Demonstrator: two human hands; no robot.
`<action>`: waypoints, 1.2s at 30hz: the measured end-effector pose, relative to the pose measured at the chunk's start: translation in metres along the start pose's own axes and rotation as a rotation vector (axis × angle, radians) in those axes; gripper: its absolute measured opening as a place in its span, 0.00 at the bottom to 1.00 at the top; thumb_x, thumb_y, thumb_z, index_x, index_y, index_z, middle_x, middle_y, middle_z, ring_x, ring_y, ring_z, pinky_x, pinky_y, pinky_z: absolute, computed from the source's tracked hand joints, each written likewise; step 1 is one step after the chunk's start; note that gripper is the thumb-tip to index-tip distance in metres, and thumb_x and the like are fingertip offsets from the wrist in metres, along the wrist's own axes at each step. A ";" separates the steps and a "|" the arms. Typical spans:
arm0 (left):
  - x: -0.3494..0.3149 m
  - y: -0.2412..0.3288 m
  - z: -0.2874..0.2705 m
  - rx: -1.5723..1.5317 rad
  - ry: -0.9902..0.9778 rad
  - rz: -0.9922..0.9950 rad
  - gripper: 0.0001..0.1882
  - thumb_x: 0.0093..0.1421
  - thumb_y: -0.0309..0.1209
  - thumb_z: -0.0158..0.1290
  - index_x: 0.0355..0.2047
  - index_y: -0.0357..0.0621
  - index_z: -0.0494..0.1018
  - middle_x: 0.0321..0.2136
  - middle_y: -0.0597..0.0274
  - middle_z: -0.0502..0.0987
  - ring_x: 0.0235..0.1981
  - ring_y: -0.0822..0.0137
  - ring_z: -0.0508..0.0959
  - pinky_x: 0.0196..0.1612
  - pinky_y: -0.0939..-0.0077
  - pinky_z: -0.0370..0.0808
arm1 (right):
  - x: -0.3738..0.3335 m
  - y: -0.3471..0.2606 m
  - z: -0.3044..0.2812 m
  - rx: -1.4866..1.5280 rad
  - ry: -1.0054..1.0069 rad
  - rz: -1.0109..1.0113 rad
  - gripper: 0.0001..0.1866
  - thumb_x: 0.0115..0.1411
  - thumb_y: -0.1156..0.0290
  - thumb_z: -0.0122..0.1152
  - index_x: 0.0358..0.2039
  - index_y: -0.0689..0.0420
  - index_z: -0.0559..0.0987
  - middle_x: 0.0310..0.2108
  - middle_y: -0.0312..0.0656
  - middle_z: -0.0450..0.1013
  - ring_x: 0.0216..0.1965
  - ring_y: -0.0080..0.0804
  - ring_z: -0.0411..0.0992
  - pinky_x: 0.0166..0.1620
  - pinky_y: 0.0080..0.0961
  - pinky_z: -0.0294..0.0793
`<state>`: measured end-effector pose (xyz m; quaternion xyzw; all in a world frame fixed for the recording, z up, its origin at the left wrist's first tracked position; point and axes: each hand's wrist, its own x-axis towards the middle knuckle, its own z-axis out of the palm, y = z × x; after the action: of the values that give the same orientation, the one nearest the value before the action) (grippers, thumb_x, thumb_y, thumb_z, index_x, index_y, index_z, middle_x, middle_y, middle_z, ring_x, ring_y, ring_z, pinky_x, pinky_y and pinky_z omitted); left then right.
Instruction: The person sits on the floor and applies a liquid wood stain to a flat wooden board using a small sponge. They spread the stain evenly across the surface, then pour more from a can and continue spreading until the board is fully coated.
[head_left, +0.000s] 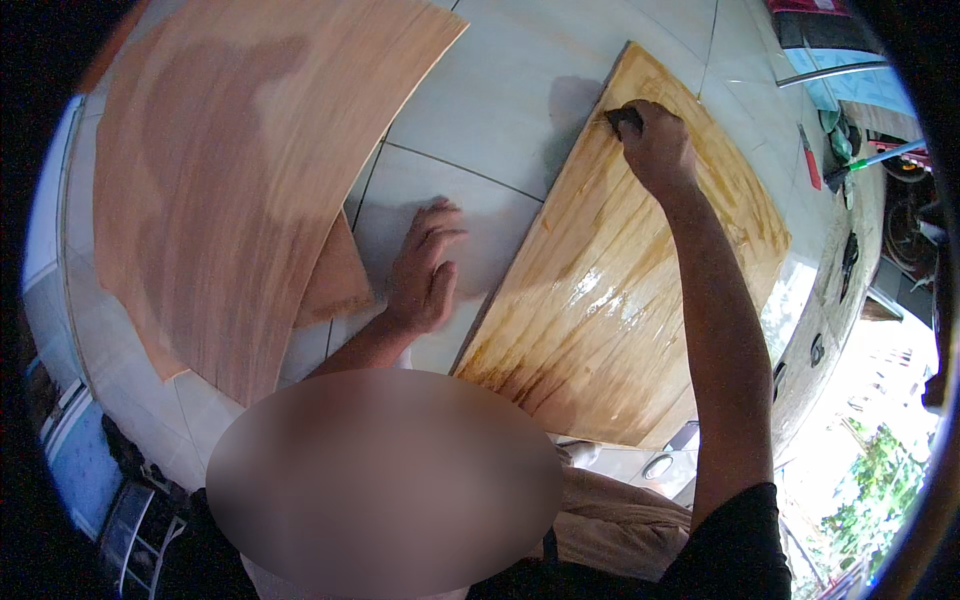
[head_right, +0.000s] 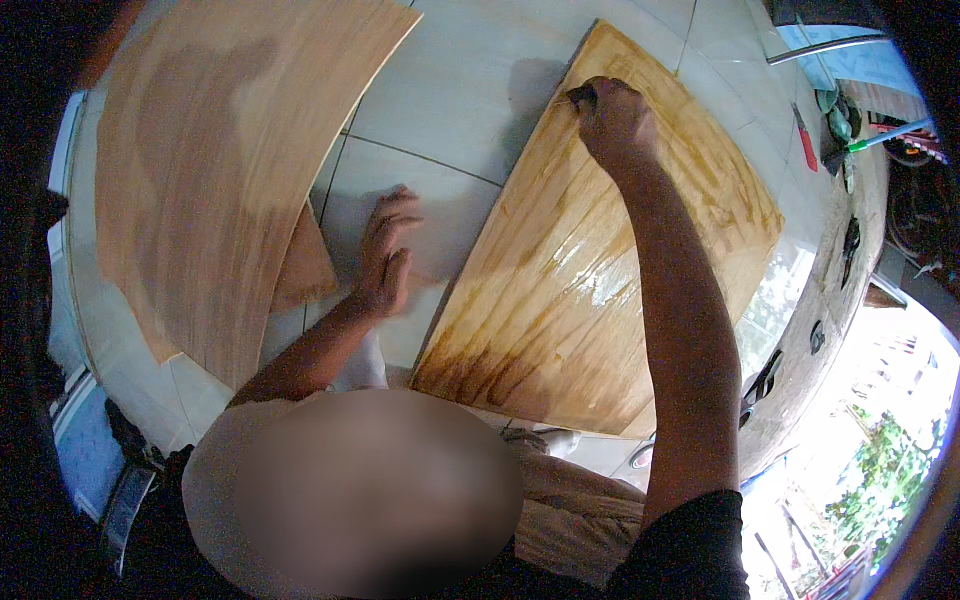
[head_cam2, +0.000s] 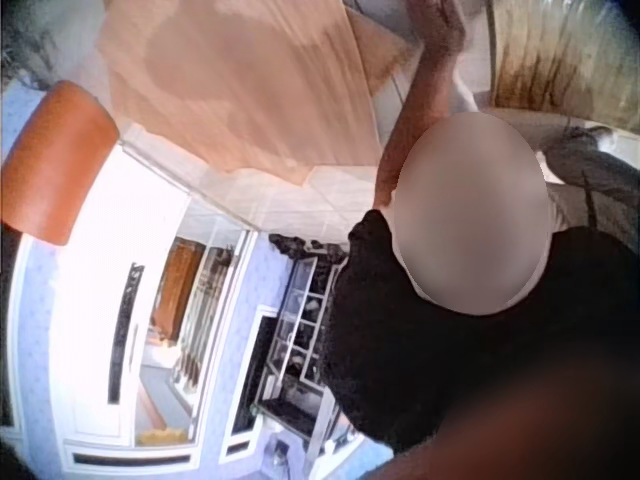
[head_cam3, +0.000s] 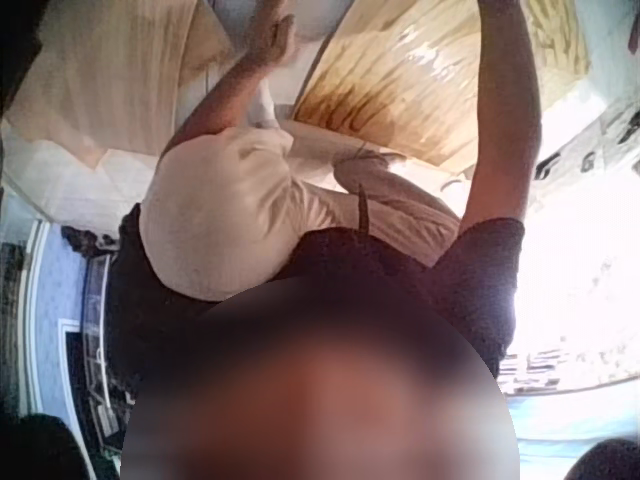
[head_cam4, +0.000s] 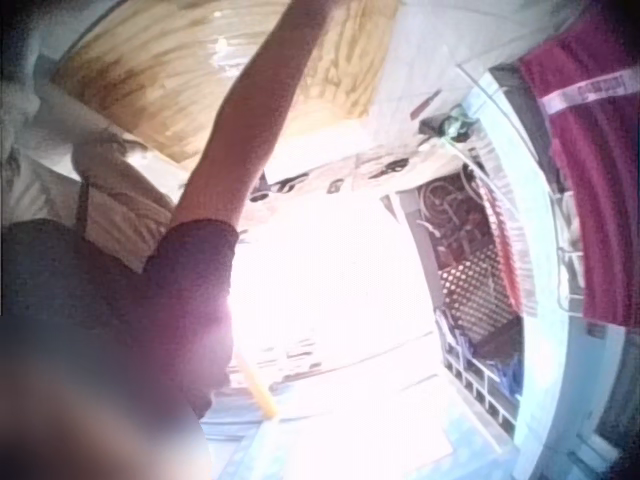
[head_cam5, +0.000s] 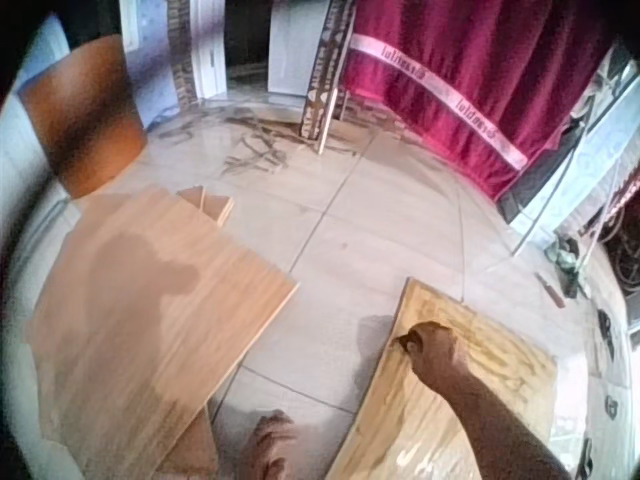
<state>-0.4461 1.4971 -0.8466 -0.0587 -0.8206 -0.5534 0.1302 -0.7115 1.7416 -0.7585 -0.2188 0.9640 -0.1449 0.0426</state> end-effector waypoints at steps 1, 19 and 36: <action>-0.009 0.004 -0.008 0.007 -0.023 0.016 0.18 0.63 0.29 0.43 0.49 0.34 0.73 0.59 0.38 0.69 0.67 0.37 0.65 0.71 0.39 0.57 | -0.008 -0.002 0.003 -0.003 -0.016 -0.047 0.10 0.67 0.64 0.60 0.40 0.56 0.84 0.38 0.55 0.81 0.42 0.55 0.81 0.47 0.48 0.81; -0.030 0.003 -0.017 0.119 0.068 0.030 0.21 0.68 0.36 0.42 0.50 0.30 0.73 0.60 0.38 0.69 0.66 0.38 0.66 0.70 0.44 0.59 | -0.183 -0.105 0.039 0.155 -0.200 -0.127 0.07 0.63 0.73 0.59 0.42 0.56 0.77 0.36 0.48 0.72 0.36 0.50 0.80 0.36 0.43 0.84; -0.024 0.012 -0.018 0.206 0.004 0.032 0.22 0.56 0.31 0.45 0.48 0.33 0.76 0.58 0.41 0.72 0.65 0.38 0.66 0.71 0.42 0.58 | -0.237 -0.134 0.052 -0.028 -0.216 -0.297 0.15 0.61 0.71 0.60 0.47 0.61 0.79 0.44 0.47 0.75 0.39 0.43 0.80 0.35 0.38 0.84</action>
<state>-0.4178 1.4863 -0.8359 -0.0570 -0.8719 -0.4640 0.1459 -0.4354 1.7154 -0.7636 -0.3736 0.9128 -0.1119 0.1211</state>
